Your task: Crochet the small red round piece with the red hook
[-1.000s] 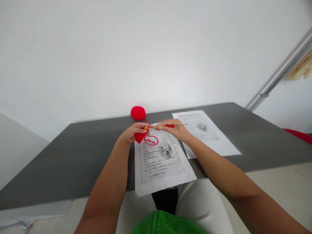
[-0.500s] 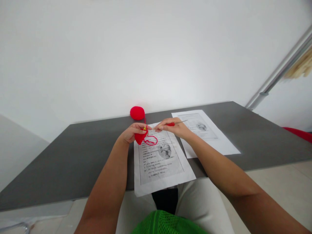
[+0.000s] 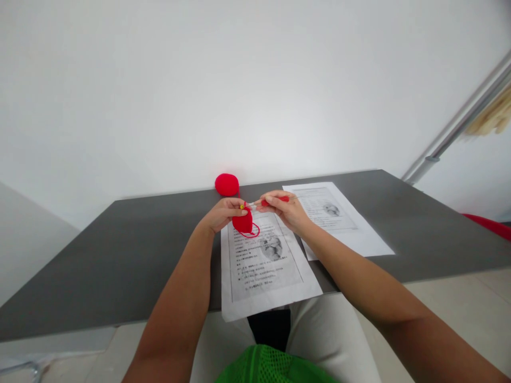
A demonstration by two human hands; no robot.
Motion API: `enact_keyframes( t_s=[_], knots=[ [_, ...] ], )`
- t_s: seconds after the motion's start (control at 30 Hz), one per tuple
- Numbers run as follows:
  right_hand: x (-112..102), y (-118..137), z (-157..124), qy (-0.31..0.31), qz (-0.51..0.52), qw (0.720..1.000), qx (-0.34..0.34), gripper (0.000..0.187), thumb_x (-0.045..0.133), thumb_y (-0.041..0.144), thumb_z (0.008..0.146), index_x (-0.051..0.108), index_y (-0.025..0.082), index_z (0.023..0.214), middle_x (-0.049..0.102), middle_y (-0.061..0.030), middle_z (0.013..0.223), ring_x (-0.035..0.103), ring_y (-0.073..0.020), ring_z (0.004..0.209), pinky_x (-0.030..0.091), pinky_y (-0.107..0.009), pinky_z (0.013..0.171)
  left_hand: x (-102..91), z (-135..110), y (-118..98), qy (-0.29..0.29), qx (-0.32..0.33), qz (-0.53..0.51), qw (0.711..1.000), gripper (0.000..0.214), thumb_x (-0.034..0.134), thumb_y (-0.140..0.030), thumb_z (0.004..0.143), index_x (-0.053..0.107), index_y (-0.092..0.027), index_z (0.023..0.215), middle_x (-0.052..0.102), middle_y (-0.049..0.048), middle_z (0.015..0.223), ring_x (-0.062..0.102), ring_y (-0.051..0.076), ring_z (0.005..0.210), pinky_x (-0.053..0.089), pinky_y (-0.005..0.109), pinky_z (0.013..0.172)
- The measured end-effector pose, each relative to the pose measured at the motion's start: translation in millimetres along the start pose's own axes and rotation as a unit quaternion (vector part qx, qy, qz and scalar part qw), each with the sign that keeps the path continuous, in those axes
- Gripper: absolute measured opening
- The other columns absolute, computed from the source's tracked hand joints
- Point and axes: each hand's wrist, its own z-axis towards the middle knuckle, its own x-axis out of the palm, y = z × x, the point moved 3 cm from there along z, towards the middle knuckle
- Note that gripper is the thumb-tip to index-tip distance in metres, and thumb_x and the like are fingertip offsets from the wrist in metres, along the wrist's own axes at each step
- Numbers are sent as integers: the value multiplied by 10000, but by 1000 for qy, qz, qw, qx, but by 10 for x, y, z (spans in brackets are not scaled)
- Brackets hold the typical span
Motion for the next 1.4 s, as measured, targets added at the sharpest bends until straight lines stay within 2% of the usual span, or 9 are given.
enact_keyframes(
  t_s=[0.13, 0.2, 0.3, 0.5, 0.6, 0.7, 0.9, 1.17, 1.4],
  knots=[
    [0, 46, -27, -12, -118, 991, -57, 148, 705, 316, 765, 719, 179, 821, 743, -41, 813, 705, -157, 758, 566, -338, 802, 14, 19, -17, -17, 23, 4, 1000, 298, 810, -164, 525, 730, -127, 810, 710, 34, 707, 618, 119, 630, 452, 235, 641],
    [-11, 73, -34, -8, -197, 976, -95, 129, 681, 304, 787, 719, 189, 833, 736, -40, 827, 694, -161, 798, 551, -346, 822, 18, 29, -21, -22, 32, 10, 999, 357, 805, -167, 535, 731, -136, 883, 714, 35, 726, 625, 127, 646, 457, 247, 661],
    [-14, 92, -41, 33, -281, 947, -155, 95, 684, 283, 782, 693, 194, 814, 722, -47, 938, 667, -171, 932, 508, -353, 903, 24, 45, -15, -29, 35, 29, 999, 445, 797, -179, 554, 715, -138, 989, 723, 48, 763, 637, 143, 671, 461, 260, 675],
    [10, 66, -68, 105, -398, 894, -177, 130, 566, 238, 870, 658, 226, 961, 694, -50, 1076, 634, -171, 1046, 477, -375, 957, 63, 59, -18, -35, 42, 55, 997, 526, 791, -200, 574, 681, -133, 1084, 739, 86, 869, 665, 191, 790, 475, 303, 764],
    [17, 69, -75, 113, -414, 882, -193, 164, 533, 225, 887, 652, 240, 999, 679, -45, 1122, 613, -166, 1093, 465, -367, 976, 80, 61, -25, -37, 48, 64, 996, 537, 798, -200, 562, 680, -133, 1082, 738, 87, 894, 668, 203, 839, 475, 314, 804],
    [4, 60, -64, 105, -413, 883, -196, 155, 539, 236, 884, 656, 239, 986, 680, -43, 1119, 614, -164, 1088, 461, -358, 978, 91, 60, -31, -38, 49, 74, 995, 553, 800, -197, 557, 671, -130, 1090, 734, 92, 921, 666, 210, 862, 476, 325, 820],
    [-17, 65, -42, 86, -384, 902, -180, 153, 540, 280, 884, 678, 239, 936, 695, -40, 1070, 632, -168, 1036, 461, -362, 960, 96, 37, -64, -48, 56, 87, 993, 558, 794, -187, 565, 663, -134, 1104, 731, 82, 902, 657, 196, 845, 474, 323, 815],
    [-10, 116, -37, 79, -360, 914, -168, 149, 553, 302, 878, 683, 241, 918, 699, -37, 1029, 630, -171, 1005, 459, -356, 941, 69, 35, -86, -75, 84, 63, 992, 363, 751, -200, 598, 717, -142, 954, 723, 54, 876, 640, 176, 805, 457, 296, 806],
    [-45, 132, -34, 90, -322, 931, -147, 157, 568, 315, 871, 692, 231, 918, 695, -46, 1017, 627, -181, 1011, 446, -377, 959, 81, 32, -93, -85, 83, 70, 991, 303, 736, -171, 580, 725, -152, 882, 713, 30, 829, 623, 154, 767, 441, 279, 785]
  ],
)
